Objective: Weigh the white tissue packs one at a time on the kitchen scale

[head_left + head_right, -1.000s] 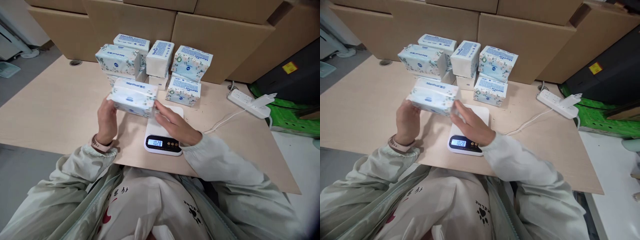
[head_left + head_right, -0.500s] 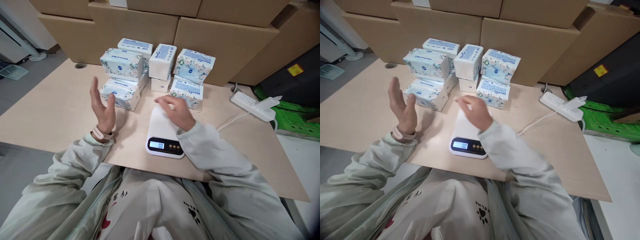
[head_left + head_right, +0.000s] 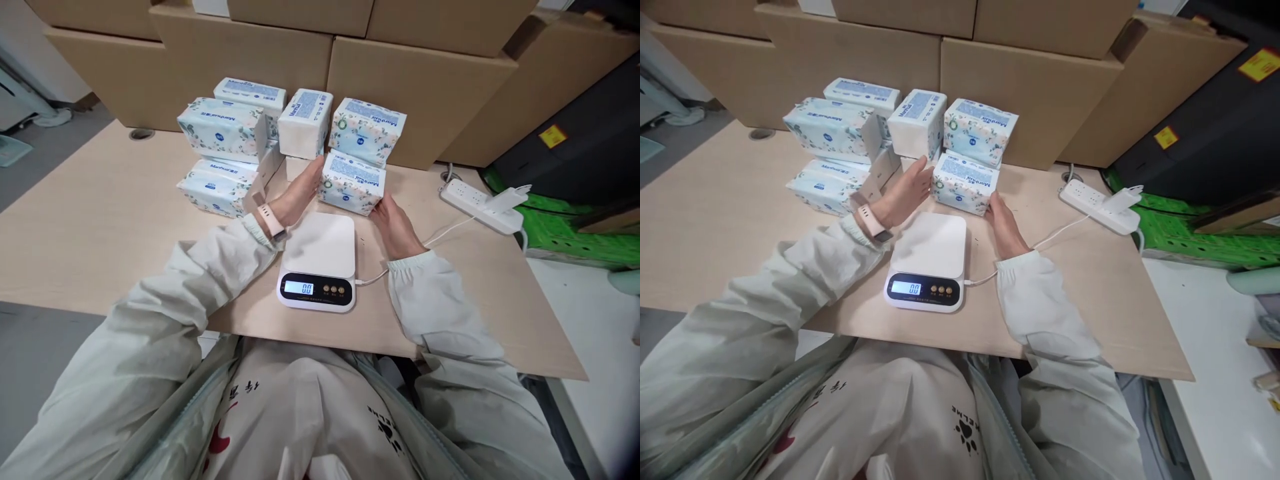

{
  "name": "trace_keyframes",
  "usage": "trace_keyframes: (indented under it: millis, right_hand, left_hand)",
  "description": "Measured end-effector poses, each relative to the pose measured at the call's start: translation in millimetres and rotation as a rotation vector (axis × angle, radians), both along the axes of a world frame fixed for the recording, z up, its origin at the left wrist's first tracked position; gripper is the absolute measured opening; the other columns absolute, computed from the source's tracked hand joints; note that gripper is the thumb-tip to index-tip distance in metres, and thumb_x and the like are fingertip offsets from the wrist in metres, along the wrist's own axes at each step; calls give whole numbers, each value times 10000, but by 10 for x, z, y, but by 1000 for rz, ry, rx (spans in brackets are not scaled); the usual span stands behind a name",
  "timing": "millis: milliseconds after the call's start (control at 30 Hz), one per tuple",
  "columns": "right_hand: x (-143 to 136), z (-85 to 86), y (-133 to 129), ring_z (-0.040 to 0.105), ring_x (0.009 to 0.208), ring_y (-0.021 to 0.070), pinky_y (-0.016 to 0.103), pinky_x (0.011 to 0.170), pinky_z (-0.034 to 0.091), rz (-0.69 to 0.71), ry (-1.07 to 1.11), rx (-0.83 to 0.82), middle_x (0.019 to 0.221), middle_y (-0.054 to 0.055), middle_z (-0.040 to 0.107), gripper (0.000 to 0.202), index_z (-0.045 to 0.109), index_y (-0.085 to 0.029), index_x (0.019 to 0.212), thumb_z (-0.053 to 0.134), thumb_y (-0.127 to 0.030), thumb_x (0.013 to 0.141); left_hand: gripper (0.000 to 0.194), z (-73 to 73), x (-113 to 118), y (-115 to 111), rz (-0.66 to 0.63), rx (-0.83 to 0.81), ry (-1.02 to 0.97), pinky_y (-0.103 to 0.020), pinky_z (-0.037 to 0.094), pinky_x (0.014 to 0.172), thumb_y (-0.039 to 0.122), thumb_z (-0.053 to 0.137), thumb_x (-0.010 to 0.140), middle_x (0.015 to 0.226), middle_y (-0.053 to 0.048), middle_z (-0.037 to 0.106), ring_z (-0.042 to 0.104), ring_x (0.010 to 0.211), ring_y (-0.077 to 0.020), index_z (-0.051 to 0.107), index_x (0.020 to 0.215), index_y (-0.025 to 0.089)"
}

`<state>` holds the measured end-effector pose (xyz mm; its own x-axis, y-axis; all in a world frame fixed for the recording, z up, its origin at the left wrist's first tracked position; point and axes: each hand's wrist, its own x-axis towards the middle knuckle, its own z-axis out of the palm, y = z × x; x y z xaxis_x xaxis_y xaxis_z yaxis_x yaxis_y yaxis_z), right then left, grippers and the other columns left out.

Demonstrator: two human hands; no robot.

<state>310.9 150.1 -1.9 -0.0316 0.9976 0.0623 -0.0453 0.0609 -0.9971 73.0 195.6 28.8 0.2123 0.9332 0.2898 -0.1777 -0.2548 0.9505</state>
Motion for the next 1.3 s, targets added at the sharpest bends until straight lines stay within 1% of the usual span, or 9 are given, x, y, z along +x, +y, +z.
trace_keyframes:
  millis: [100, 200, 267, 367, 500, 600, 733, 900, 1300]
  right_hand:
    - [-36, 294, -430, 447, 1631, 234, 523, 1385, 317, 67, -56, 95, 1696, -9, 544, 697, 602, -347, 1536, 583, -757, 973]
    - [-75, 516, -919, 355, 1681, 210, 480, 1403, 301, 169, -120, 142, 1770, -69, 422, 645, 454, -419, 1653, 514, -661, 1058]
    - [-114, 533, -1176, 340, 1688, 218, 493, 1406, 304, 219, -168, 144, 1789, -86, 376, 644, 370, -438, 1690, 492, -616, 1084]
    - [-157, 400, -1382, 349, 1685, 249, 543, 1401, 315, 301, -208, 121, 1799, -84, 344, 657, 298, -446, 1712, 486, -574, 1097]
    - [-165, 219, -1403, 438, 1639, 277, 564, 1385, 347, 205, -216, 100, 1747, -16, 464, 619, 449, -379, 1665, 540, -556, 1078]
    - [-159, 163, -1347, 657, 1442, 298, 590, 1283, 477, -103, -142, 168, 1529, 54, 707, 480, 706, -306, 1460, 535, -545, 1079]
    - [-125, 141, -1294, 766, 1228, 297, 592, 1164, 543, -411, -86, 207, 1316, 98, 813, 443, 803, -250, 1285, 553, -540, 1063]
    - [-101, 142, -1292, 772, 1208, 298, 587, 1141, 540, -427, -68, 129, 1278, 122, 822, 517, 808, -215, 1247, 524, -600, 1052]
    - [-85, 50, -1276, 775, 1182, 313, 597, 1121, 545, -403, -125, 155, 1251, 119, 829, 547, 821, -224, 1208, 481, -625, 1056]
  left_hand:
    - [541, 313, -193, -533, -145, -92, 70, -621, 238, 1391, 626, 539, 1068, 1611, -55, 603, 400, 1644, -320, 726, 1372, 220]
    - [633, 525, -461, -1182, -114, -40, 87, -598, 185, 1421, 701, 520, 1056, 1692, 14, 515, 289, 1690, -321, 649, 1520, 291]
    - [618, 530, -613, -1540, -61, -53, 164, -572, 189, 1435, 668, 509, 1074, 1733, 56, 448, 249, 1704, -301, 570, 1604, 356]
    - [575, 360, -743, -1851, 26, -113, 218, -604, 209, 1426, 607, 526, 1088, 1736, 61, 425, 301, 1686, -320, 545, 1620, 390]
    - [539, 78, -741, -1886, 113, -141, 180, -592, 279, 1408, 569, 583, 1076, 1671, 18, 532, 420, 1633, -324, 615, 1569, 356]
    - [461, -61, -705, -1776, 273, 3, 124, -562, 375, 1371, 524, 552, 1102, 1575, -25, 647, 542, 1553, -306, 701, 1487, 318]
    - [465, -183, -715, -1659, 380, 112, 73, -560, 407, 1346, 529, 496, 1118, 1561, -42, 661, 565, 1534, -300, 718, 1461, 309]
    - [454, -228, -749, -1661, 332, 45, 45, -577, 394, 1356, 518, 511, 1104, 1561, -52, 660, 562, 1535, -313, 734, 1434, 299]
    - [498, -257, -756, -1670, 268, -18, 24, -584, 384, 1358, 575, 531, 1084, 1559, -65, 661, 555, 1540, -329, 729, 1444, 293]
